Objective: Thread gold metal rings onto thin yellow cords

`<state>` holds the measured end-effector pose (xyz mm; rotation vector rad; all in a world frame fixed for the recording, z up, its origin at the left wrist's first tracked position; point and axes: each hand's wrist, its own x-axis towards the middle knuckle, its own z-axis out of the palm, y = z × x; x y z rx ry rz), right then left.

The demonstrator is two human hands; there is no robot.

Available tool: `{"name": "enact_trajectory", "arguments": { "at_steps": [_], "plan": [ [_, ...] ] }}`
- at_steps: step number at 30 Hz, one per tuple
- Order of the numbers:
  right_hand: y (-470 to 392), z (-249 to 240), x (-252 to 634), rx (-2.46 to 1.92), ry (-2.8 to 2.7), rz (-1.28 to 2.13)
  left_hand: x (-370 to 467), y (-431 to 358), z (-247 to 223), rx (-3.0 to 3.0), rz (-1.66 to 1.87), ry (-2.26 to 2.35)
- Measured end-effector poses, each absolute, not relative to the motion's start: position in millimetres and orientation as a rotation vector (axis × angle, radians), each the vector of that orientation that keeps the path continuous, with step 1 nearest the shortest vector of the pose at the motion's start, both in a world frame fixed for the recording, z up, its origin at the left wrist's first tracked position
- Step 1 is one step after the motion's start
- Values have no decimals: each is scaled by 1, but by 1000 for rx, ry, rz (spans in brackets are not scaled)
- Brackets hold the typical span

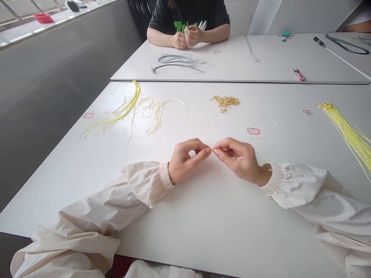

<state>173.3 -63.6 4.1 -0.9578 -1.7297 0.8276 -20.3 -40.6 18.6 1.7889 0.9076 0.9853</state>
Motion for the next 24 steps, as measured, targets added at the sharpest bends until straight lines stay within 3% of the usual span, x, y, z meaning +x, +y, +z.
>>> {"name": "enact_trajectory", "arguments": {
  "at_steps": [8, 24],
  "plan": [
    [-63, 2, 174, -952, -1700, 864, -16, -42, 21, 1347, 798, 874],
    [-62, 2, 173, -948, -1707, 868, -17, -41, 22, 1304, 771, 875]
  ]
}}
